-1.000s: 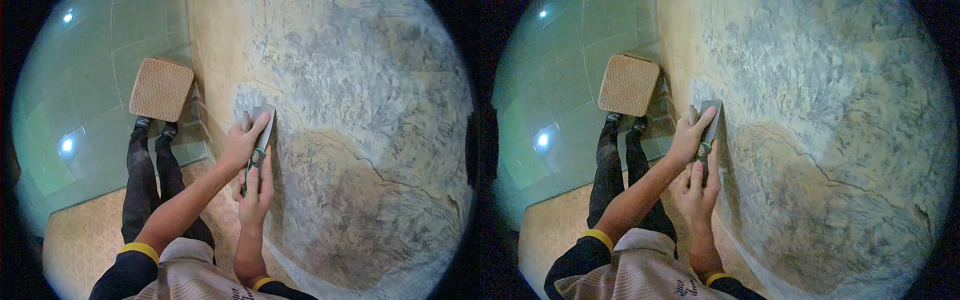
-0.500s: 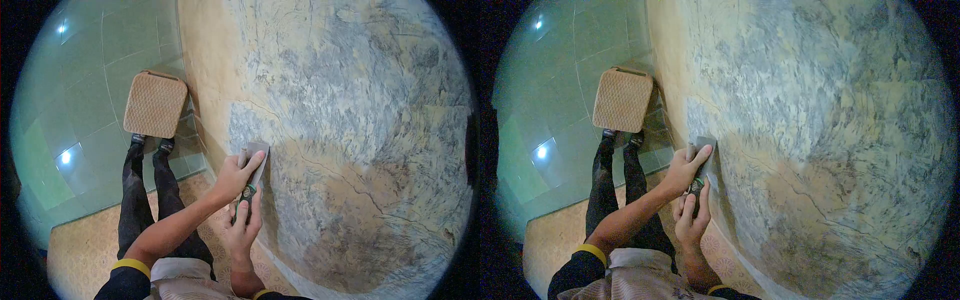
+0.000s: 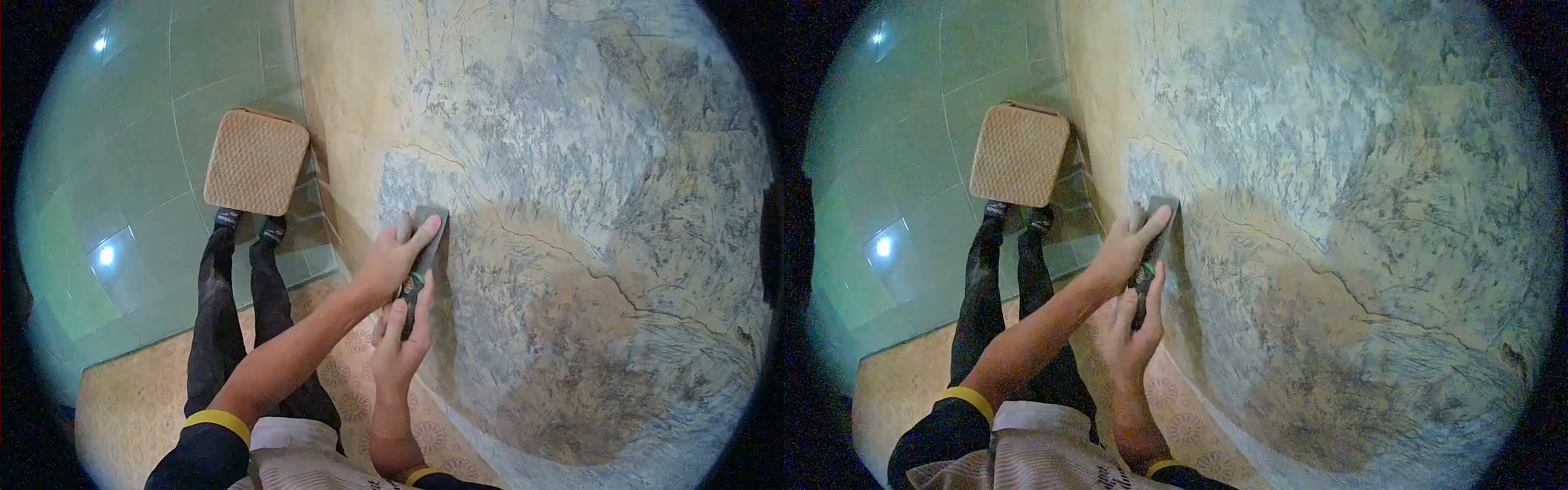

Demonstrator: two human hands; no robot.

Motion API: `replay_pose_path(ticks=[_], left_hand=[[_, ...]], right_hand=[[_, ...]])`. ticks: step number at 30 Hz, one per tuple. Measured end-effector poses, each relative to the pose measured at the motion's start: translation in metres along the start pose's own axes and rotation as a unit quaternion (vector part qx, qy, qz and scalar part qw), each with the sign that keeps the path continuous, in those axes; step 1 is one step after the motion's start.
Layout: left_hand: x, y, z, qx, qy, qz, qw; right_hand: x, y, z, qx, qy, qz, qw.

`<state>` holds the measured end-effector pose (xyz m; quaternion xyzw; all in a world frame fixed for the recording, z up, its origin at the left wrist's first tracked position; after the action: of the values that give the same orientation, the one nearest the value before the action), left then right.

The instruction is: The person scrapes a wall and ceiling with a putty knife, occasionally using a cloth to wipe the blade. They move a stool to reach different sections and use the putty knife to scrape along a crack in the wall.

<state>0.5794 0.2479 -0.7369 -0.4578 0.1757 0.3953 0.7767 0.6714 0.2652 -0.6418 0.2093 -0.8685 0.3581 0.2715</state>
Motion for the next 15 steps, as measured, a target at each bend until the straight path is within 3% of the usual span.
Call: replay_pose_path(ticks=[2,4,6,10,12,14,15], left_hand=[[-0.001,-0.004,0.003,0.035,-0.007,-0.053,0.998],[0.01,0.008,-0.001,0.046,-0.018,-0.053,0.997],[0.005,0.005,-0.001,0.103,-0.063,-0.12,0.985],[0.011,-0.009,0.009,0.085,-0.07,-0.074,0.991],[0.015,0.008,0.0,0.055,-0.035,-0.034,0.997],[0.016,0.014,0.0,0.095,-0.113,-0.124,0.981],[0.006,0.008,-0.001,0.065,-0.096,-0.075,0.99]], right_hand=[[-0.006,0.011,-0.001,0.003,-0.012,-0.026,1.0],[-0.006,0.02,0.004,-0.014,-0.071,-0.087,0.994],[-0.001,0.015,0.011,-0.024,-0.063,-0.105,0.992],[-0.013,0.017,0.003,-0.06,-0.077,-0.075,0.992],[0.014,0.023,0.008,-0.107,-0.191,-0.27,0.938],[0.022,0.015,0.014,-0.092,-0.194,-0.266,0.94],[0.014,0.009,0.016,-0.072,-0.156,-0.219,0.96]])
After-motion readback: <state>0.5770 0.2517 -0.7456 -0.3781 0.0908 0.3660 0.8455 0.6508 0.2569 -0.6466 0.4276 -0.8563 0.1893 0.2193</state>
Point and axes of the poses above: each hand's wrist, its own y-axis towards the middle knuckle, its own z-axis out of the palm, x = y × z, the point moved 5 cm from there along y, towards the middle knuckle, and after that the axes turned 11 degrees about z, right-handed, at the moved point
